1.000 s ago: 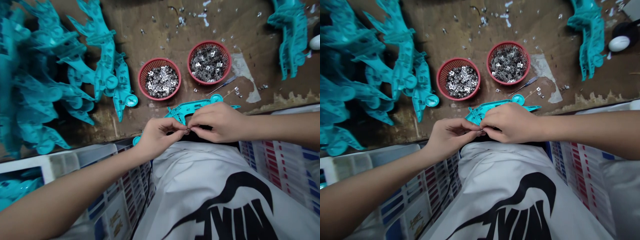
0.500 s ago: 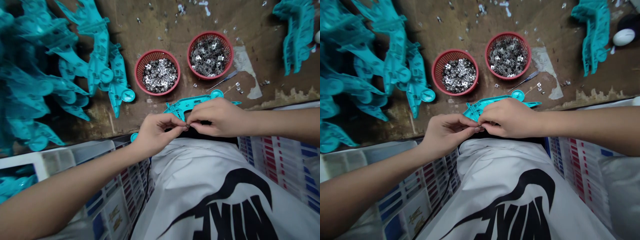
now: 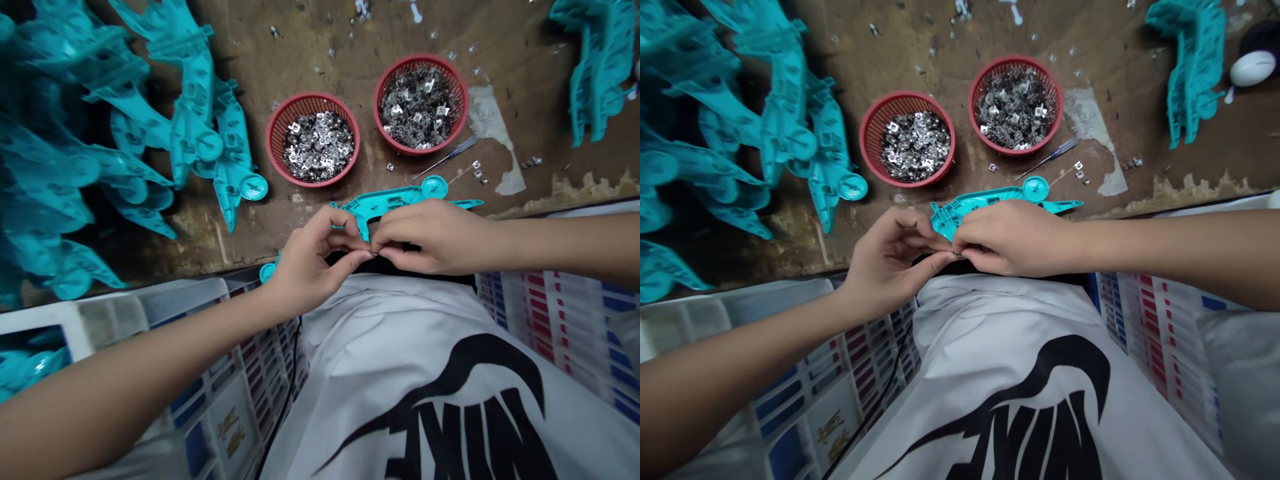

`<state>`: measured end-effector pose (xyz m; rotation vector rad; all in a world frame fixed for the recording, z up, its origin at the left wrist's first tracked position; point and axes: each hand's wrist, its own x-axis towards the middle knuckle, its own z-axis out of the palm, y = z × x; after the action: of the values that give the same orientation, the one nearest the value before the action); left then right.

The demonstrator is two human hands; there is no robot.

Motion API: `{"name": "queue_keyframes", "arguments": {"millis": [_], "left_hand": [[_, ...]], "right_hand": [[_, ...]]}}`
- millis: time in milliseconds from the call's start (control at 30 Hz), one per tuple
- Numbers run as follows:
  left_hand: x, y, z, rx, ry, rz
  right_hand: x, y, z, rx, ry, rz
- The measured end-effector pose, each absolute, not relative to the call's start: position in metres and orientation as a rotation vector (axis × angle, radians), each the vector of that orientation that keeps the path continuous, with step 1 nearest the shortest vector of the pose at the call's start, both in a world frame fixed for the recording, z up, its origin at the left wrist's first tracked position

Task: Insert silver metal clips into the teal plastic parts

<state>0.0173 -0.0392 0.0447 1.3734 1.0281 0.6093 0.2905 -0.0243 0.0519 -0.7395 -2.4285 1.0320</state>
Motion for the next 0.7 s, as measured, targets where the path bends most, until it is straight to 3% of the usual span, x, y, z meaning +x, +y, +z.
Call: {"name": "queue_keyframes", "arguments": {"millis": [700], "left_hand": [[0.002,-0.033,0.039,2.089,0.677,0.768]], "right_hand": [[0.286,-0.023,0.058,-0.824,-2.356,1.231]]}}
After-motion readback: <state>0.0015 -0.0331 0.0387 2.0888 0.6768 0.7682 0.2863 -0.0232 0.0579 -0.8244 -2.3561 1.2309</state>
